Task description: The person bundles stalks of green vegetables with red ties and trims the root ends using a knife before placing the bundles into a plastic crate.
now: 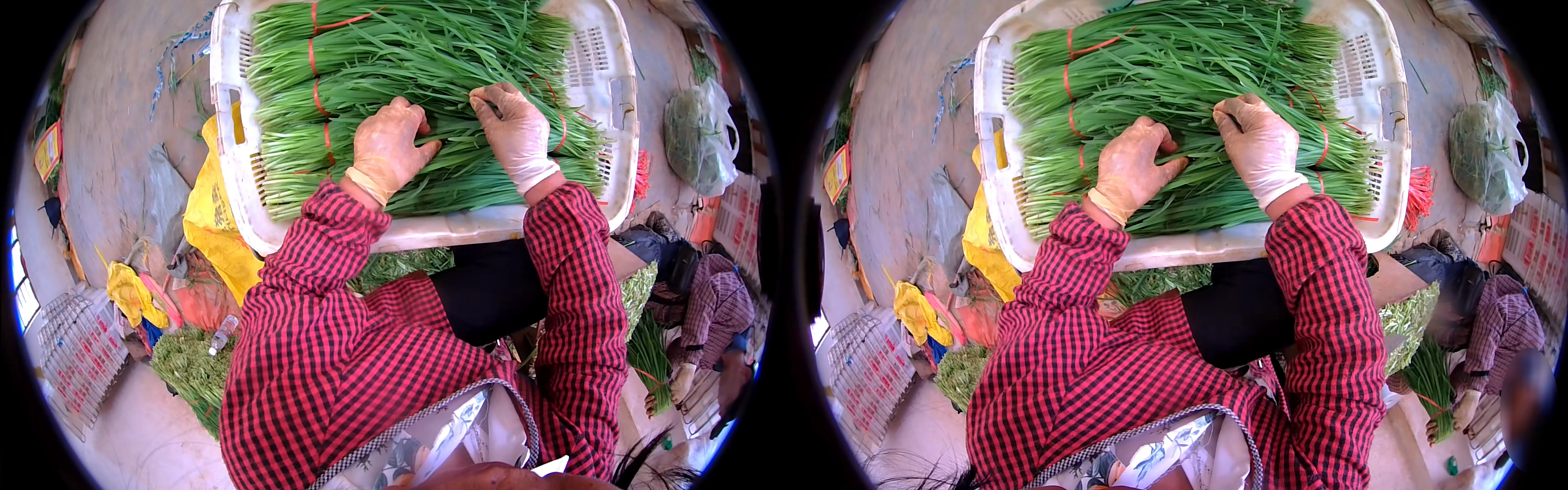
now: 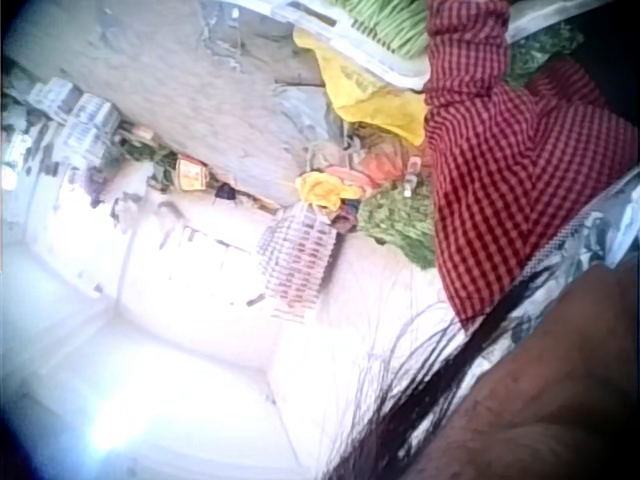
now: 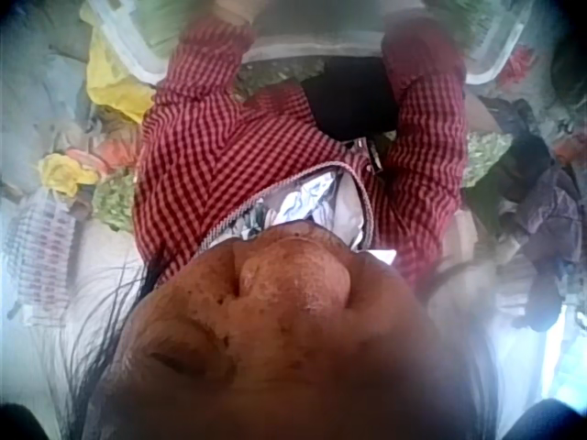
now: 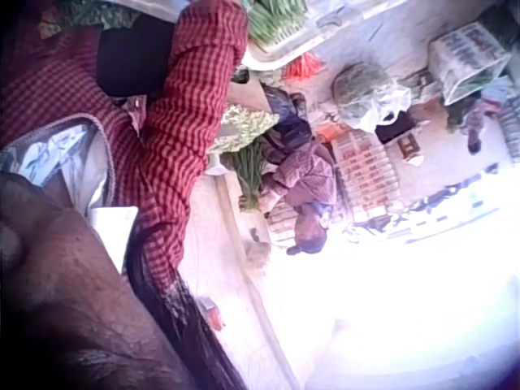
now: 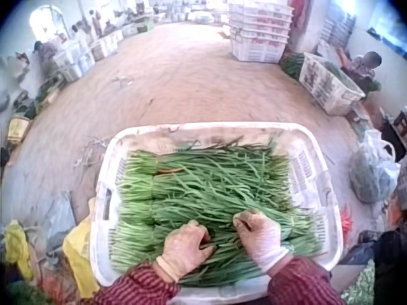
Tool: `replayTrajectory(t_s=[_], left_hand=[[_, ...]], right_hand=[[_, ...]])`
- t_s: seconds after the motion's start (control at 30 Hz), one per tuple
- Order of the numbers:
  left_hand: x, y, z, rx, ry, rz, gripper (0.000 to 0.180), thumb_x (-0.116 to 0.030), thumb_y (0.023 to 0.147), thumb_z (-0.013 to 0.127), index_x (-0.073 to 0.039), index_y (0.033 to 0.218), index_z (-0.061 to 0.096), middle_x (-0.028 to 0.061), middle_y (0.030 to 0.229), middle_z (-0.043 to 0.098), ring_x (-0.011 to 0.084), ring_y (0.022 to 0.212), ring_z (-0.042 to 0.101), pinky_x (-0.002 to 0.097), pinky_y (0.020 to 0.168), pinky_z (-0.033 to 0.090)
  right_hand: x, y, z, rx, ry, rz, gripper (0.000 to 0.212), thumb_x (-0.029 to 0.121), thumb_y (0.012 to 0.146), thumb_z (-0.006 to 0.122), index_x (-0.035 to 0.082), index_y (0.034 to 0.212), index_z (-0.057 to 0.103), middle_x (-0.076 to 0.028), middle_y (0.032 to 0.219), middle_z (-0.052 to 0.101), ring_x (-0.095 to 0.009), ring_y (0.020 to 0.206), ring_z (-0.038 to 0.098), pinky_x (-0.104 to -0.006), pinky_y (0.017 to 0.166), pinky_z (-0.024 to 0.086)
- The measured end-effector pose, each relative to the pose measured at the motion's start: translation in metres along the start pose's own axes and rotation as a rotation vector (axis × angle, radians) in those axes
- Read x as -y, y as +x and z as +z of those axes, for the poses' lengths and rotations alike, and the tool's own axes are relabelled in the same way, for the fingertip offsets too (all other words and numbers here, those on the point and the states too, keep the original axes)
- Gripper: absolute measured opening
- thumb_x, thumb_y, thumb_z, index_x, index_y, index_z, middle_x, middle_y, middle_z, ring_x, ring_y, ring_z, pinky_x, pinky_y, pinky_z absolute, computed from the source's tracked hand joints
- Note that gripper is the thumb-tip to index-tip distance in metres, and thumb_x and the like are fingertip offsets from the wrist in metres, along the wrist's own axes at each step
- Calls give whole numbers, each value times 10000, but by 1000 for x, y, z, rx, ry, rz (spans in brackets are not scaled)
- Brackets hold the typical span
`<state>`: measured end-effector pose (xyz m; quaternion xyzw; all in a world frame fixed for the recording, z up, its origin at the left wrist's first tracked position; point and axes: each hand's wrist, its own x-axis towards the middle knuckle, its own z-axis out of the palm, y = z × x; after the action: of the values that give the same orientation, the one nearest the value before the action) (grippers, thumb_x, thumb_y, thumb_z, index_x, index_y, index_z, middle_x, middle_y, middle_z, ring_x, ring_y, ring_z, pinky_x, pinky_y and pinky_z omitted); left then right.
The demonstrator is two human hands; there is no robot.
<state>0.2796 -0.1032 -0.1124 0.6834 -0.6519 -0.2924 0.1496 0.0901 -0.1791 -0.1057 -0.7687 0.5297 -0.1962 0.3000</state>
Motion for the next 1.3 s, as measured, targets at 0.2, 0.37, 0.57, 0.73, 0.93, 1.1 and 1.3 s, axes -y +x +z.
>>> replayTrajectory(t_s=[0.2,0.37,0.57,0.73,0.93,1.1,1.3], left_hand=[[10,6,-19,126,-275,-139,261,-283,798,753,-92,964,691,70,941,655,198,780,656,315,730,532],[37,18,-33,-527,-376,-248,264,-241,881,705,-89,1097,697,16,1002,710,113,776,642,285,711,529],[52,14,-41,-812,-306,-119,332,-128,868,703,-48,1185,645,78,1197,586,152,914,627,308,855,504],[42,3,-37,-767,-380,-111,230,-94,867,702,-65,1094,686,7,974,639,85,764,578,248,747,493],[14,-40,-30,-154,-276,-387,175,-236,812,744,-113,932,712,-30,780,671,83,620,578,269,648,493],[9,-51,-29,-304,-207,-188,207,-161,783,755,-107,980,722,-19,928,664,76,554,543,262,635,484],[-1,-48,-30,-190,-119,-152,261,-174,761,751,-184,1022,752,-12,932,642,110,576,543,285,626,490]], right_hand=[[-3,2,-14,114,517,480,211,184,931,682,-5,1022,685,-10,743,672,-69,569,560,-231,533,434],[43,-7,-81,-5,603,402,209,215,943,664,36,1045,701,-9,761,672,-37,526,454,-190,500,369],[-4,-133,-187,-109,463,448,215,166,956,628,-2,1076,689,-31,809,639,-84,638,535,-218,617,428],[-60,-270,-214,77,-330,610,420,151,944,624,33,1340,549,-77,985,680,-137,824,631,-300,758,505],[-74,-362,-215,16,121,944,406,140,972,627,-12,1342,557,-69,1118,657,-122,976,588,-256,867,474],[-80,-371,-200,42,202,918,400,120,986,597,-29,1352,535,-143,1236,638,-179,1099,602,-283,945,480],[-73,-354,-196,112,159,872,414,124,984,599,-35,1358,522,-138,1249,634,-179,1096,605,-288,934,487]])
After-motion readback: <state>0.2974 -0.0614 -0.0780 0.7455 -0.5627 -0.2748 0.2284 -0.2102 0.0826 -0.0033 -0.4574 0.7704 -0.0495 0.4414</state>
